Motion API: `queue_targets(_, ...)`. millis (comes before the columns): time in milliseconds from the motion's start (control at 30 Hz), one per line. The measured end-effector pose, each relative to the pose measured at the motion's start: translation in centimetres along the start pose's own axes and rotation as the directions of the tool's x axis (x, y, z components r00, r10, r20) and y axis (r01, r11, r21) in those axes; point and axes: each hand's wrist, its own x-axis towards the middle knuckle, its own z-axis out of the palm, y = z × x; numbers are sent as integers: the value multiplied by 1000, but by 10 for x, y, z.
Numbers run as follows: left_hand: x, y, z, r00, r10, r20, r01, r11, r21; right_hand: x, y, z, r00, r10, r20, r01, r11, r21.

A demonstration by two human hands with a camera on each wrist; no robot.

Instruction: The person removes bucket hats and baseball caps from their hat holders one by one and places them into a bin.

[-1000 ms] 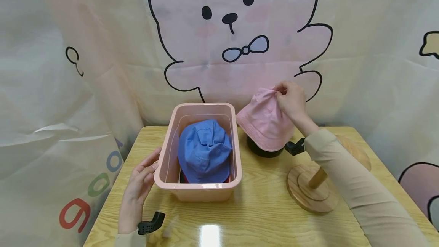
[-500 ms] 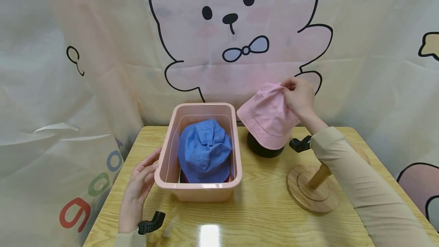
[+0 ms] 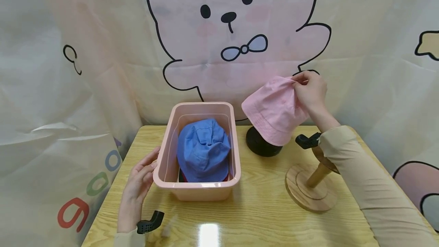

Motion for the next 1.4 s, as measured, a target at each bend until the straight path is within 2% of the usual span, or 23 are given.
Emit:
queue_targets(300, -1, 2, -1, 999, -24, -36, 24, 1000, 0, -5, -12, -9, 1000, -1, 12, 1, 1000, 10)
queue_targets(733, -2, 2, -2, 997, -37, -63, 39, 999, 24, -13, -26, -23, 998, -63, 23, 62, 998, 18)
queue_targets(1167, -1, 2, 0, 999, -31, -42, 31, 1000, 1, -23, -35, -39, 988, -150, 46, 149, 988, 29)
queue_targets(1400, -2, 2, 1, 999, -25, -33, 25, 1000, 1, -29, -39, -45, 979, -186, 86, 183, 983, 32)
